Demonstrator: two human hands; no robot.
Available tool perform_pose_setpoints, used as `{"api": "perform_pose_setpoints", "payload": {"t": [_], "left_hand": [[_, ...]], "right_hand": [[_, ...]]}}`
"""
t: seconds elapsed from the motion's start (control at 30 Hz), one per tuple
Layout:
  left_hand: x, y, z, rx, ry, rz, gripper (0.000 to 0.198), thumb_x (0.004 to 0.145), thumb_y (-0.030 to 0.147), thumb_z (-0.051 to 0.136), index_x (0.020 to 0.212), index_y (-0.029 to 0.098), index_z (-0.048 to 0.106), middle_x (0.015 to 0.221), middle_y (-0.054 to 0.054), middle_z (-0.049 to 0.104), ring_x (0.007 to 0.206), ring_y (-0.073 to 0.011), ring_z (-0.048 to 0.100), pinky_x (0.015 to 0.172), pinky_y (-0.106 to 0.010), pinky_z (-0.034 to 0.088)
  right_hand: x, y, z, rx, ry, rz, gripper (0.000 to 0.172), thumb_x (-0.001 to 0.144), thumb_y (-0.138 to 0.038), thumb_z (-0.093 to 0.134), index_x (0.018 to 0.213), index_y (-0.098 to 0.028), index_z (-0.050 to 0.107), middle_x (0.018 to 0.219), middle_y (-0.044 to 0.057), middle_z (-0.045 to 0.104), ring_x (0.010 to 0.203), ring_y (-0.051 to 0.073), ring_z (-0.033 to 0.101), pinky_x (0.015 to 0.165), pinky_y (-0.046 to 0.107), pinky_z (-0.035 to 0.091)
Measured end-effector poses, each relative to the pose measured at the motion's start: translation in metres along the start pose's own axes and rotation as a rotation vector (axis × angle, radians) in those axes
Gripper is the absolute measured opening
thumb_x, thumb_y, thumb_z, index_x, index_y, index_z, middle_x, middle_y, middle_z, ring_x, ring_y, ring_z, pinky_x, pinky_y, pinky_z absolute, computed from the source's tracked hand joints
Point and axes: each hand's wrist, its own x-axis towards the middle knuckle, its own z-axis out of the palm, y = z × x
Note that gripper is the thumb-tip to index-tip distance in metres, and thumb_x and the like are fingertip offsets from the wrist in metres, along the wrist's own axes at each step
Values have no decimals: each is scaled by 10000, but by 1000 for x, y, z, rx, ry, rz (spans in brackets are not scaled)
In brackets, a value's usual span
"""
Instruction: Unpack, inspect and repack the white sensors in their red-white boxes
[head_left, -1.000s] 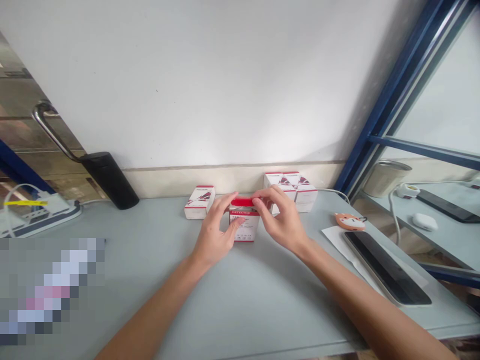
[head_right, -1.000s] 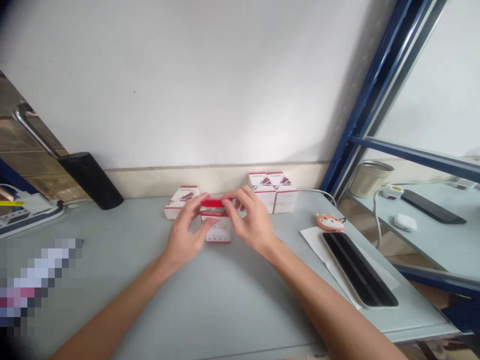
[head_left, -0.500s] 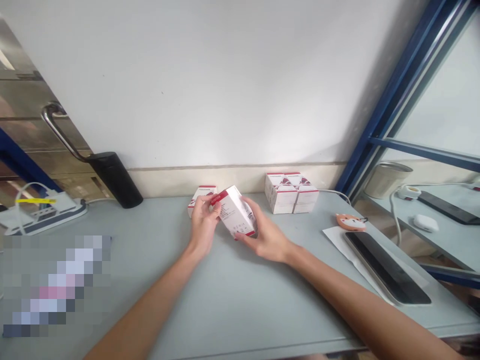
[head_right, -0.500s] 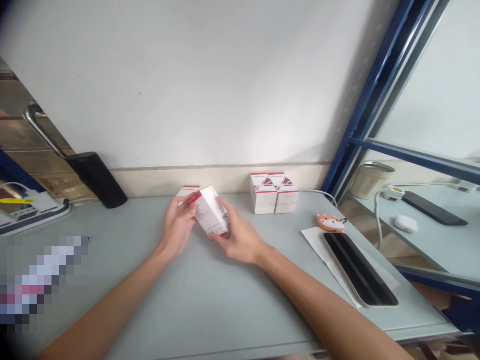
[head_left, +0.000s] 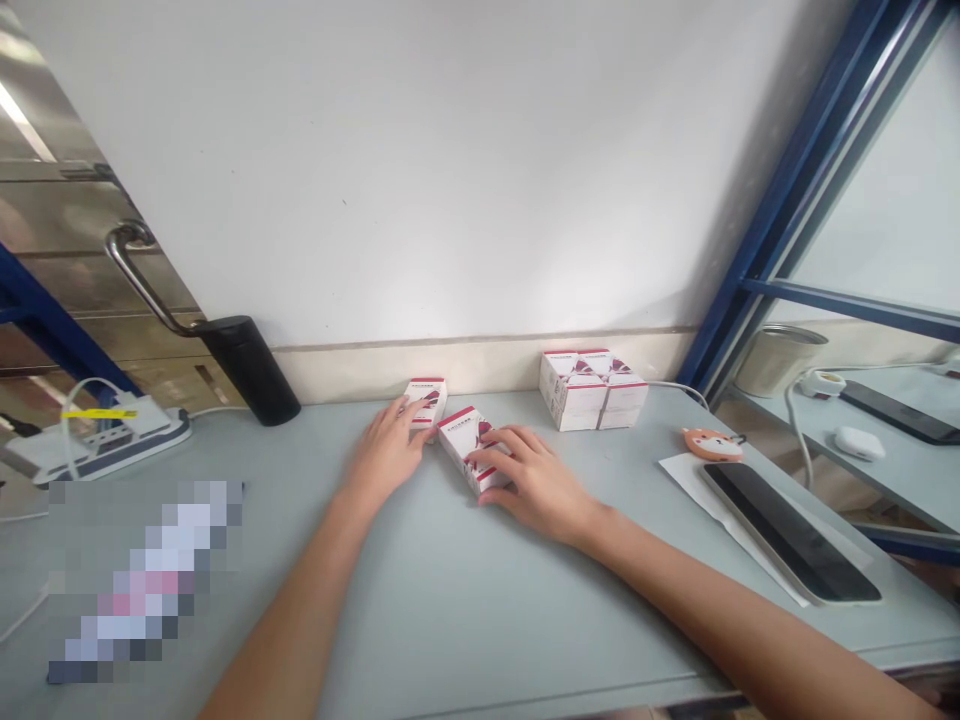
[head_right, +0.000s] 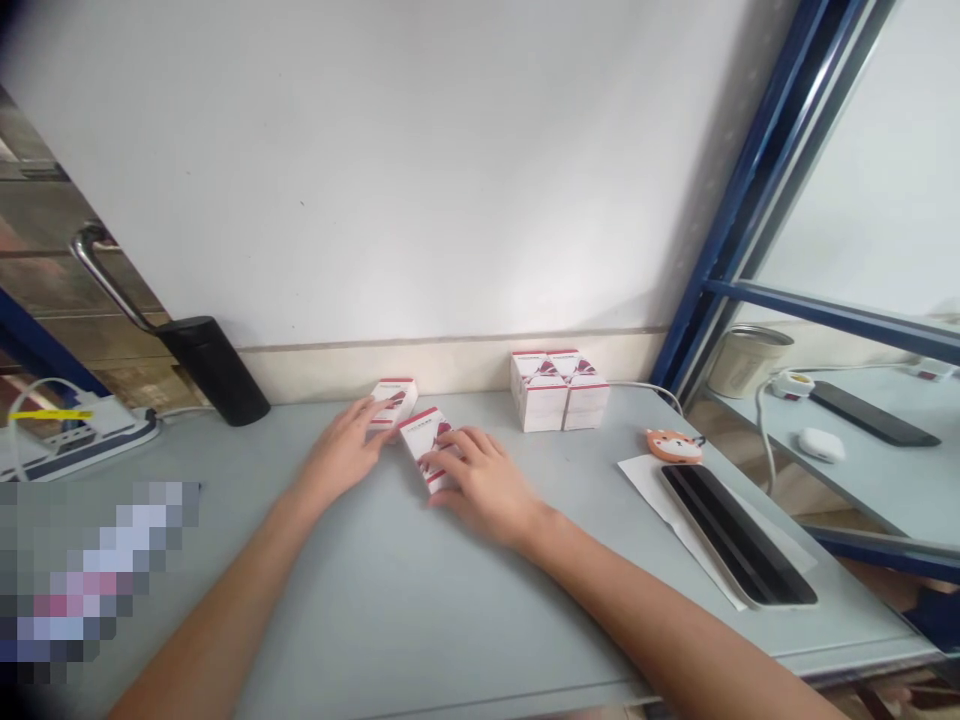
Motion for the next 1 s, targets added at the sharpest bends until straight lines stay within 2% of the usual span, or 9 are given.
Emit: {"api": "perform_pose_setpoints", "payload": {"t": [0.1,0.23,0.47,0.6,0.67,0.73,0.83,0.93,1.0], "left_hand": [[-1,5,-5,7,-41,-70,479,1008,341,498,1478,332,593,1540,-90,572,1278,-350,625,970,-459,548],[-1,5,-8,29,-39,-94,473,990,334,538,1455,303,617,1517,-119,587,1287,-375,623,1002,-497,539],[-3,-35,-1,-74,-44,33,627,953,311,643,1559,354,487,1661,-100,420,1353,-315,621,1051,-418,541],[-2,-38,-2,-45,-59,-40,665,946,353,679,1575,343,467,1695,-126,359,1452,-360,531,1149,-505,477],[-1,-35,-1,0,-48,-26,645,957,360,670,1574,323,484,1692,-137,363,1504,-376,461,1192,-542,429],[0,-34,0,44,-24,22,605,971,364,654,1557,304,520,1691,-136,378,1547,-386,389,1221,-566,389],[2,-35,1,86,13,113,515,982,360,632,1494,310,603,1679,-84,438,1590,-397,300,1251,-600,339],[4,-36,1,89,32,143,444,1001,322,583,1440,339,648,1612,-28,544,1567,-365,364,1243,-592,364],[4,-33,1,77,40,121,433,1000,287,563,1417,338,665,1598,-19,561,1526,-341,443,1221,-571,412]], "right_hand": [[7,-1,13,-47,20,94,428,925,-408,798,1335,-323,709,1380,90,690,1237,300,622,961,461,605],[36,1,33,-151,-21,159,453,924,-518,770,1344,-356,718,1351,89,693,1193,320,609,831,429,633],[105,-6,66,-233,-92,213,413,1004,-491,663,1374,-308,680,1341,116,653,1283,332,526,877,404,617],[116,-6,81,-240,-84,204,433,1040,-498,589,1423,-302,643,1369,144,630,1310,346,496,882,420,613],[114,-3,83,-219,-68,215,433,1054,-475,567,1453,-318,627,1407,132,627,1309,344,508,893,429,614],[110,1,81,-175,-54,209,407,1070,-430,543,1450,-321,638,1425,112,639,1310,328,533,957,444,600],[95,9,67,-63,-73,101,429,1065,-229,507,1477,-289,615,1515,89,605,1379,272,545,1093,433,544],[71,18,39,11,-73,-42,627,982,-90,522,1576,-289,490,1672,84,437,1485,232,486,1138,413,519],[54,27,15,-83,15,-94,626,955,-79,531,1545,-288,525,1677,89,423,1544,270,412,1213,490,447]]}}
